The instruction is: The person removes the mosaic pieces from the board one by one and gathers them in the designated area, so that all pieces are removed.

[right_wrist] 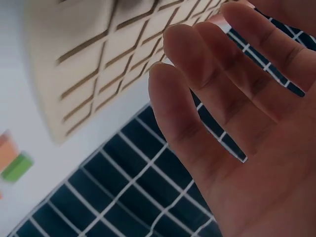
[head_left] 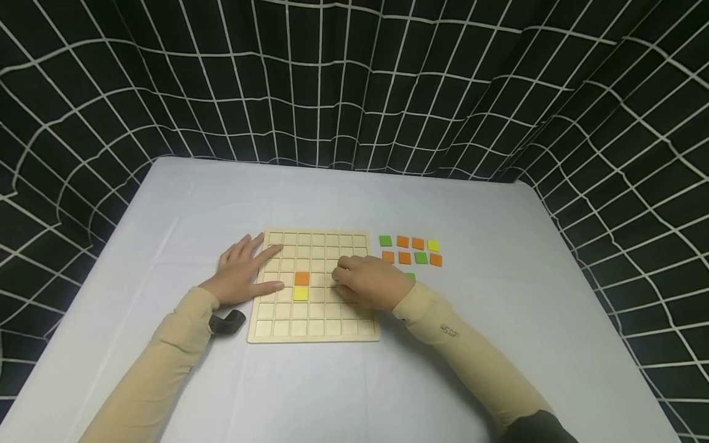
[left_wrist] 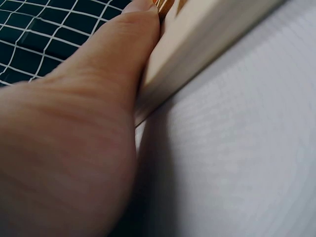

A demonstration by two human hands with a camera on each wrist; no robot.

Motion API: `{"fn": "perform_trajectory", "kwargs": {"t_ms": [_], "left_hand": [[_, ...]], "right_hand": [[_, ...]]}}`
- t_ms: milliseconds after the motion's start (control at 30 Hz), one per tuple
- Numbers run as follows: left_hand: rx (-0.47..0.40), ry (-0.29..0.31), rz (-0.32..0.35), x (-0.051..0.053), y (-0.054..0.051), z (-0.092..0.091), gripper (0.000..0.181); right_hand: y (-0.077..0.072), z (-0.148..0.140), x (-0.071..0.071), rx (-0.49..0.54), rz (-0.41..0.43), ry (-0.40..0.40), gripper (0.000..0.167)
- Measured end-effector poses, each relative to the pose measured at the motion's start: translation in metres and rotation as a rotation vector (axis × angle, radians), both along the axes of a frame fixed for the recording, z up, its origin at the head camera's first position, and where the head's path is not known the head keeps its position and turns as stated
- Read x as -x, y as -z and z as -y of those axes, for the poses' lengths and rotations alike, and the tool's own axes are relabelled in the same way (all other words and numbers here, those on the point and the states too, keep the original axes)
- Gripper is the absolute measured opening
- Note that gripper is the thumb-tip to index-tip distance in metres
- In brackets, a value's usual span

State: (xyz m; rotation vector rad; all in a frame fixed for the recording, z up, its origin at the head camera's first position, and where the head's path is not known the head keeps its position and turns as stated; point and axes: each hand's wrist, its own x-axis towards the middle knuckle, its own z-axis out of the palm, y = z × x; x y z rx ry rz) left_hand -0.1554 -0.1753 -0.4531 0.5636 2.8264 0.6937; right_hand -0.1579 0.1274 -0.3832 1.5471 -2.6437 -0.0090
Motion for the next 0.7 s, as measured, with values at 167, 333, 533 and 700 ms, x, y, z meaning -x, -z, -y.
{"fn": "perform_trajectory", "kwargs": {"t_ms": [167, 333, 533, 700], "left_hand": [[0.005, -0.004, 0.011, 0.001, 0.002, 0.000, 0.082], [0.006, -0.004, 0.022, 0.001, 0.002, -0.001, 0.082], [0.010, -0.002, 0.015, 0.000, 0.000, -0.001, 0.082], [0.015, -0.003, 0.019, 0.000, -0.002, -0.001, 0.082]], "right_hand": [[0.003, 0.018, 0.004, -0.029, 0.013, -0.020, 0.006], [0.006, 0.033, 0.009, -0.025, 0.050, -0.011, 0.014], [0.010, 0.048, 0.013, -0.042, 0.060, -0.029, 0.014], [0.015, 0.054, 0.015, -0.072, 0.013, -0.035, 0.015]]}}
